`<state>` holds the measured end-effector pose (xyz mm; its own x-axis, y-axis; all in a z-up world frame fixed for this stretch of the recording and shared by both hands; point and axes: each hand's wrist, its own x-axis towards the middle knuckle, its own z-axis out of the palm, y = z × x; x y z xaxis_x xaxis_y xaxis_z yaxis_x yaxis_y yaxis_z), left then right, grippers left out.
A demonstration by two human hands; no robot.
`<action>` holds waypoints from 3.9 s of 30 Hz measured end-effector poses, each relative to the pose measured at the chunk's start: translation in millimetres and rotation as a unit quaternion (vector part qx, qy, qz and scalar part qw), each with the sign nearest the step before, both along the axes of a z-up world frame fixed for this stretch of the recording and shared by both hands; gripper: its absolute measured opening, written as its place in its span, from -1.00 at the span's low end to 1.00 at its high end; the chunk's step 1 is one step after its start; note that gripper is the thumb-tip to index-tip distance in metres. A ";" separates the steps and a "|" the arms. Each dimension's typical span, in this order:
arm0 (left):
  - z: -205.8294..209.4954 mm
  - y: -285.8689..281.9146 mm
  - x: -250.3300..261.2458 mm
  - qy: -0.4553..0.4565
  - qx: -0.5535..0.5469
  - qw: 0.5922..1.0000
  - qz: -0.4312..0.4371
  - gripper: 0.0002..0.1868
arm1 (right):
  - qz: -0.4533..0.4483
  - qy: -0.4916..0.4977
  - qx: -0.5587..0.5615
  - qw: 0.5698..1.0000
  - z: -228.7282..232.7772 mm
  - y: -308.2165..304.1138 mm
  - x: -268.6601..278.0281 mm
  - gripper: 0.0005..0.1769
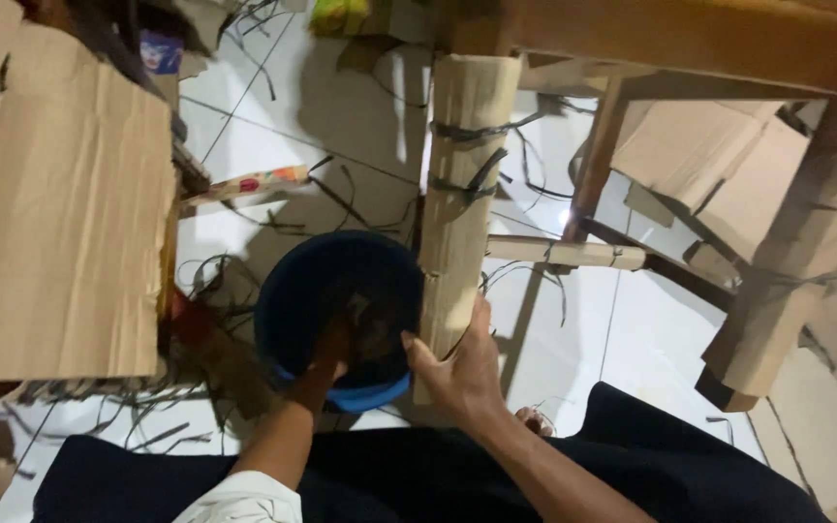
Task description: Wrapping a wooden chair leg with protective cardboard and securing it with wire ties.
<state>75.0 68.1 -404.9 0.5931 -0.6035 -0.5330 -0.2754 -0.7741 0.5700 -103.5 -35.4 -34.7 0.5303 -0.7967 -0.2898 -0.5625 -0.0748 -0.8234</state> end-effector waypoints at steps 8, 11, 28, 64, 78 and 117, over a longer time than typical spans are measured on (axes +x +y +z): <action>-123.0 14.7 -1.1 -0.234 0.069 0.960 -0.139 -0.64 | 0.095 -0.087 -0.044 0.991 -3.5 -10.4 -5.1 -0.01; -118.0 10.3 11.6 -0.162 0.059 0.976 -0.130 -0.65 | 0.096 -0.083 -0.039 0.991 -1.5 -9.3 -4.7 0.00; 342.3 -16.9 56.2 -0.195 -0.024 0.981 -0.001 -0.65 | 0.040 0.030 -0.002 0.999 23.2 -0.2 0.6 -0.11; 422.7 5.1 15.8 0.207 -0.412 0.875 0.148 -0.80 | 0.221 0.075 -0.044 0.971 27.0 -33.5 -21.3 -0.03; 421.0 -8.0 2.1 0.192 -0.424 0.865 0.187 -0.80 | 0.123 -0.043 -0.070 0.989 61.8 -32.6 -17.2 0.16; 411.5 -13.8 -29.5 0.191 -0.467 0.836 0.216 -0.73 | 0.083 -0.167 -0.045 0.981 39.4 -70.1 -28.1 -0.74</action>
